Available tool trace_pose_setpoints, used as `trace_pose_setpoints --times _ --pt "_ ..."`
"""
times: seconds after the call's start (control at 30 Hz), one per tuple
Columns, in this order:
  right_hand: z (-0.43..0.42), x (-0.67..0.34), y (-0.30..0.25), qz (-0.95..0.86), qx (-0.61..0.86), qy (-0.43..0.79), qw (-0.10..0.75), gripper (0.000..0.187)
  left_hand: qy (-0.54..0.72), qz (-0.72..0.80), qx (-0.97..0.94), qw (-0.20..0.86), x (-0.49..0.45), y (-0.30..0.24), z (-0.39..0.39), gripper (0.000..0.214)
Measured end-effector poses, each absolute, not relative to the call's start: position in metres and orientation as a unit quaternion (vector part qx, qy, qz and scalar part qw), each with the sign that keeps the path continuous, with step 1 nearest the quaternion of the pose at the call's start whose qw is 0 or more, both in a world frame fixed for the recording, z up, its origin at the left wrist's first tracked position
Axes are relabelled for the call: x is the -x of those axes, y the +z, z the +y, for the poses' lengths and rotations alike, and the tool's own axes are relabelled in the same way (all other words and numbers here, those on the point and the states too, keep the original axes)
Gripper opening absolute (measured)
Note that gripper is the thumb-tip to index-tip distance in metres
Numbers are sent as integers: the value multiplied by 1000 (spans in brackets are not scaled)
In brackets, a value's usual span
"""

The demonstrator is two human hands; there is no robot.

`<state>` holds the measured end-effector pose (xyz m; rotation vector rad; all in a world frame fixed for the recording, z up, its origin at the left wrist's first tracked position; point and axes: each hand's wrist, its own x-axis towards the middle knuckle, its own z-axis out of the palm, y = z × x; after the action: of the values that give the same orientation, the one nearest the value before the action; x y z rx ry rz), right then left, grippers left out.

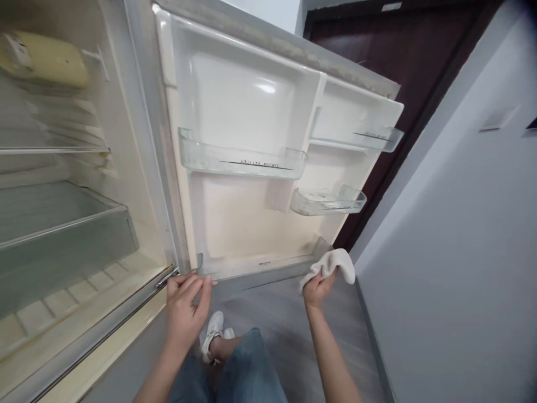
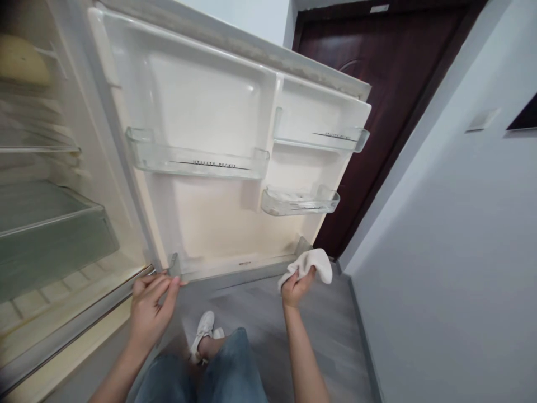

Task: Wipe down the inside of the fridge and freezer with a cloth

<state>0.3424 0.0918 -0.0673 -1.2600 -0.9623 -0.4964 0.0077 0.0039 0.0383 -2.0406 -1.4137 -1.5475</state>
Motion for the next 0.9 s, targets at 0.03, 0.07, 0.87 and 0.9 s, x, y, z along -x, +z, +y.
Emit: trace_pose_setpoints --times 0.03,0.07,0.87,0.9 --pt "92 -338 -67 -423 551 -219 685 57 -525 -482 693 108 -8 39 4 13" --pt "92 -332 -69 -426 541 -221 691 55 -525 -482 693 108 -9 39 4 14" --pt "22 -104 -96 -788 330 -181 487 48 -410 -541 723 131 -10 60 -8 24" --pt "21 -99 -95 -792 339 -173 477 45 -405 -544 722 136 -11 61 -9 24"
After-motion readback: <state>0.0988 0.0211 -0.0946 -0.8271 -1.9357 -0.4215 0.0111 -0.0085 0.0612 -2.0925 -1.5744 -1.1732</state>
